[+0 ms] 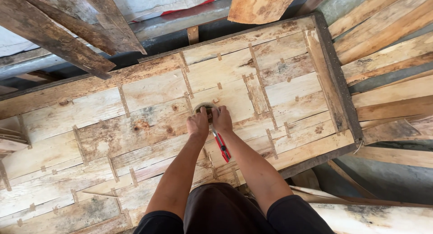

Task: The recorder is applying a substance, possibly adhesive or filler, to narrow strips of wood veneer on a workbench.

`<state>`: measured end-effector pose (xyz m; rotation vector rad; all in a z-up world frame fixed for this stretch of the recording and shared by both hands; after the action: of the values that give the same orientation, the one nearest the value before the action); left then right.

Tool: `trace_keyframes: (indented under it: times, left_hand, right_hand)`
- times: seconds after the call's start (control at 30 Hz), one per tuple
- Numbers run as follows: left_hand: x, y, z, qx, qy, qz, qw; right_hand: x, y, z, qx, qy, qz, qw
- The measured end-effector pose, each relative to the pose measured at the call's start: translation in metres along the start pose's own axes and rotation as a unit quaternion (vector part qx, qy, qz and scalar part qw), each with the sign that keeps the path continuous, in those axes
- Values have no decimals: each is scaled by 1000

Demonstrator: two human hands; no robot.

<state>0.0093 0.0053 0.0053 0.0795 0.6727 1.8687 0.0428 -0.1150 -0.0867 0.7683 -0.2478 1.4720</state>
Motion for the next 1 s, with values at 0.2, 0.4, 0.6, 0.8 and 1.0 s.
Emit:
trace_keyframes:
  times: [0.2, 0.4, 0.6, 0.8, 1.0]
  left_hand:
    - [1, 2, 1, -7, -6, -12, 1000]
    - [-5, 7, 9, 1, 20, -1, 1000]
    - [25, 22, -13, -96, 51, -60, 992]
    - [106, 73, -14, -267, 442, 37, 855]
    - [167, 77, -48, -276, 658, 191, 674]
  right_hand:
    - [52, 21, 43, 3, 38, -2, 999]
    - [53, 16, 43, 31, 56, -26, 998]
    - [38, 9, 44, 26, 87, -3, 996]
    - [108, 37, 90, -177, 62, 234, 954]
    - [164, 31, -6, 142, 50, 298, 943]
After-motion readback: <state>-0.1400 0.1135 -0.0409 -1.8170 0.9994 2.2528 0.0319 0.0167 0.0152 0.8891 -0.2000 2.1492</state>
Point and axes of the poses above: each hand's wrist, its own y-axis away from the middle knuckle, its own z-axis out of the back of the hand, x = y × z, the point moved 1 cm from there along -y, towards the middle knuckle, and after that the axes turned 9 degrees about y, right-handed, at the moved point
